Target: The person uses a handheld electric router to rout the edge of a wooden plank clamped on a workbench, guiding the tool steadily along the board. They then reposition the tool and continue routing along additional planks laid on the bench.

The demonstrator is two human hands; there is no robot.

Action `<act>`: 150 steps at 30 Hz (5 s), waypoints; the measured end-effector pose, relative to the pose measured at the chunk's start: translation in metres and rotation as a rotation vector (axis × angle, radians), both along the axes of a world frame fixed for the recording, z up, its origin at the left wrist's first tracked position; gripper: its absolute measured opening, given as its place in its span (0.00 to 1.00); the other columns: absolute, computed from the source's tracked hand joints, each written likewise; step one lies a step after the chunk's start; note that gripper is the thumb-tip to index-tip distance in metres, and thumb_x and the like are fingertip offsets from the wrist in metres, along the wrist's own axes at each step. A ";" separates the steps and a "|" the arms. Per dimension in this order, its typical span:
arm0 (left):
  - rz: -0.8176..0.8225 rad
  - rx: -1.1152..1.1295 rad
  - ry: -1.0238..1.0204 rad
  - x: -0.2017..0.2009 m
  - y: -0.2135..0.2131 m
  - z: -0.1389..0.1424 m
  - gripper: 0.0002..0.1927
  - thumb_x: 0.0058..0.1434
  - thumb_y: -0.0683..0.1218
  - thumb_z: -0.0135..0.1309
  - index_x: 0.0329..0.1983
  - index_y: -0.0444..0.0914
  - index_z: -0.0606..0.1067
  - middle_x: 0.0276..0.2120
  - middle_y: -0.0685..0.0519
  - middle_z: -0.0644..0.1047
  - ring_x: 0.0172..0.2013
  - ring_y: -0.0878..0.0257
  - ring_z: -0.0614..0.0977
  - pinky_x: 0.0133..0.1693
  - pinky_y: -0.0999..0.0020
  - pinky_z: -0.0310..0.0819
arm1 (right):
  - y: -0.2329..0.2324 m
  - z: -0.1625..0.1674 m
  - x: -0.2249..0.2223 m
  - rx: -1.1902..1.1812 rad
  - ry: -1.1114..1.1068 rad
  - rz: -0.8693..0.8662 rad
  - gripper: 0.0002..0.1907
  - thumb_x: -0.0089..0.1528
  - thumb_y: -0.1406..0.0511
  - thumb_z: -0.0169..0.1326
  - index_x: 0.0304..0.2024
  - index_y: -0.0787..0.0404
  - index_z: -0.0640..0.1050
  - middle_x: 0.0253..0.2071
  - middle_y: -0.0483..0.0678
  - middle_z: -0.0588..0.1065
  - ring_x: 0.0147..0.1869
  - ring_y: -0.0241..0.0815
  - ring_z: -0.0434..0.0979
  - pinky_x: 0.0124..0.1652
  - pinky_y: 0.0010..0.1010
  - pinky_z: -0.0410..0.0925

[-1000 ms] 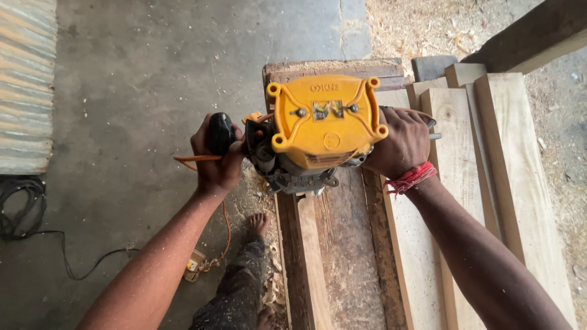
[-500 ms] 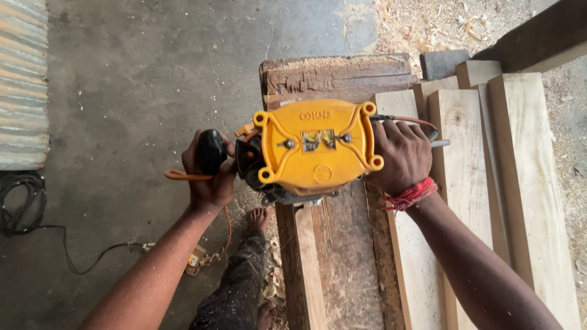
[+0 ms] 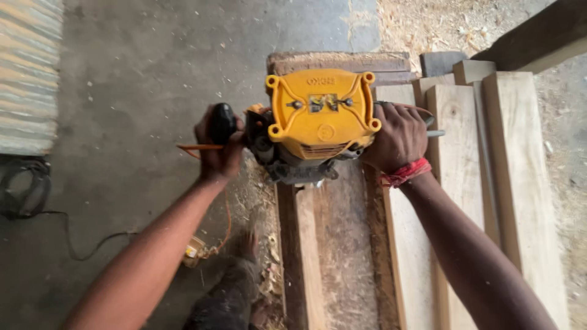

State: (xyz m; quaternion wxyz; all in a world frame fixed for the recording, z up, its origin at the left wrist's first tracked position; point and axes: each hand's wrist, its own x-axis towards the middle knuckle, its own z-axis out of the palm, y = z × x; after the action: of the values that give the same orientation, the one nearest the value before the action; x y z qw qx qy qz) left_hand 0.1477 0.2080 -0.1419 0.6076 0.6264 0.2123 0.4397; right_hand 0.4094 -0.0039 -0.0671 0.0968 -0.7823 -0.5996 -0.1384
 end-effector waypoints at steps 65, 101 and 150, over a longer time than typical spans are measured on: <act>0.077 0.467 -0.089 0.011 0.029 -0.014 0.07 0.60 0.45 0.49 0.32 0.35 0.68 0.26 0.56 0.71 0.30 0.66 0.75 0.35 0.66 0.72 | 0.016 -0.019 0.011 0.016 -0.264 -0.071 0.20 0.53 0.51 0.68 0.37 0.58 0.83 0.22 0.51 0.77 0.21 0.43 0.75 0.23 0.37 0.68; 0.216 0.514 -0.049 0.024 0.031 -0.012 0.13 0.56 0.49 0.52 0.30 0.34 0.64 0.23 0.52 0.68 0.27 0.61 0.69 0.33 0.61 0.67 | 0.018 0.000 -0.011 0.002 -0.214 -0.133 0.18 0.47 0.56 0.66 0.37 0.52 0.81 0.22 0.51 0.77 0.24 0.51 0.78 0.26 0.43 0.70; 0.157 0.428 -0.041 0.028 0.033 -0.015 0.12 0.56 0.48 0.51 0.28 0.35 0.64 0.21 0.53 0.69 0.25 0.63 0.71 0.31 0.62 0.67 | 0.020 -0.019 0.009 0.003 -0.282 -0.149 0.15 0.50 0.53 0.67 0.30 0.53 0.82 0.21 0.48 0.77 0.21 0.44 0.76 0.23 0.37 0.68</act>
State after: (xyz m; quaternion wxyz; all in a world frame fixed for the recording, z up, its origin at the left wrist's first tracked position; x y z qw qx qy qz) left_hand 0.1754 0.2415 -0.1564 0.4288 0.7137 0.1499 0.5331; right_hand 0.4183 0.0165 -0.0861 0.0023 -0.7973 -0.5473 -0.2544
